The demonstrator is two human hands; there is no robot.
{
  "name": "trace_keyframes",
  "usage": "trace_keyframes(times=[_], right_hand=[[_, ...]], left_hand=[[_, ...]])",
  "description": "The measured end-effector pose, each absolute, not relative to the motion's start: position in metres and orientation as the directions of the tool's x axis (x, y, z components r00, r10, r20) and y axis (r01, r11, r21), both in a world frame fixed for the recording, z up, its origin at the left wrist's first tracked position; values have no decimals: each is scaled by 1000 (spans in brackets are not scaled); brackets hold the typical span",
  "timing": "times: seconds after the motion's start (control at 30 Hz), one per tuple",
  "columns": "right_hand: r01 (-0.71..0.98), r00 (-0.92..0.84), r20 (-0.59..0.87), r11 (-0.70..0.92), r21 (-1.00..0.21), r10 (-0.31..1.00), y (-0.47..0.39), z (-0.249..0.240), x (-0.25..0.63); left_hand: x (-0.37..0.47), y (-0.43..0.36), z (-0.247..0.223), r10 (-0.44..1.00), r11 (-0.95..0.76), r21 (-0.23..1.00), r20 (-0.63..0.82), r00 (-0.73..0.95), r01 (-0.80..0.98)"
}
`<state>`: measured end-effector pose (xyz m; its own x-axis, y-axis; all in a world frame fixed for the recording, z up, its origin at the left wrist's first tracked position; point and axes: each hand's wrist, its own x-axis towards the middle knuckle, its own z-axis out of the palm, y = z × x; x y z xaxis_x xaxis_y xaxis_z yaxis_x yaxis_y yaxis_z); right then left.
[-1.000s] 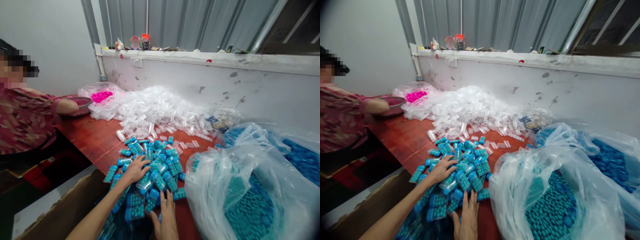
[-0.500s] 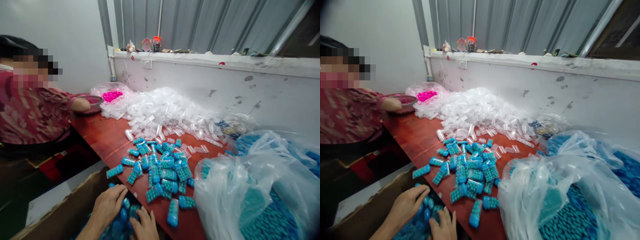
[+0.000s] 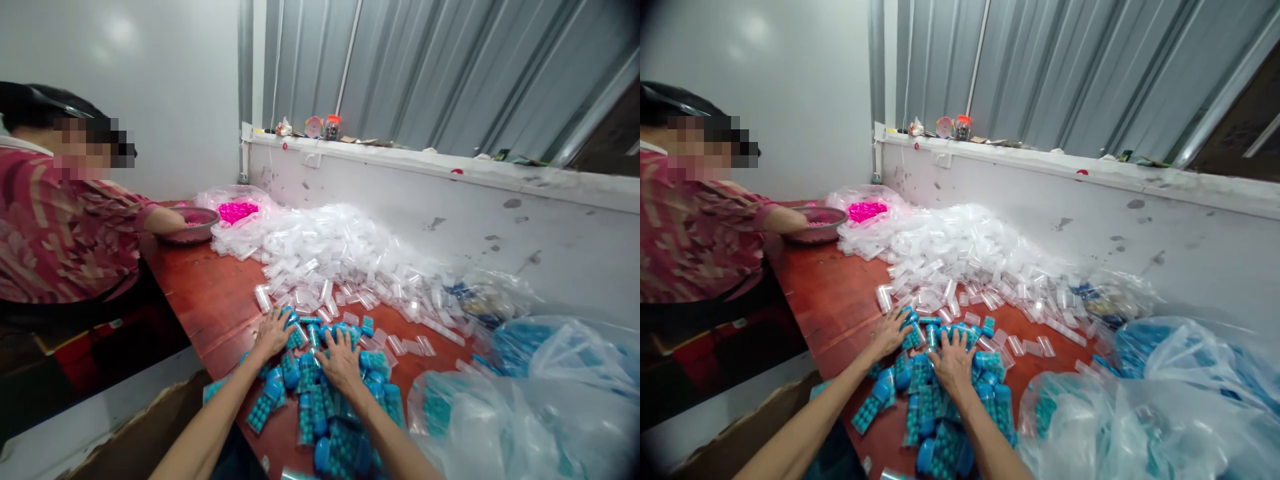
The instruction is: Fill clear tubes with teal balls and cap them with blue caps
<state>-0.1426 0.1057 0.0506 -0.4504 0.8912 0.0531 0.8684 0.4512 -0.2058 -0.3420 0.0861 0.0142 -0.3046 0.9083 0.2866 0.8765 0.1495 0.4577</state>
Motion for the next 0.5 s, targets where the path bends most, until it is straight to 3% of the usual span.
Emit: trace_keyframes(times=[0.2, 0.5], right_hand=[[823, -521, 8, 505, -259, 853, 85, 49, -149], [702, -632, 62, 604, -376, 773, 32, 47, -150]], left_hand=[[-320, 45, 6, 922, 175, 369, 263, -283, 913], [-313, -35, -9, 929, 117, 294, 305, -209, 949]])
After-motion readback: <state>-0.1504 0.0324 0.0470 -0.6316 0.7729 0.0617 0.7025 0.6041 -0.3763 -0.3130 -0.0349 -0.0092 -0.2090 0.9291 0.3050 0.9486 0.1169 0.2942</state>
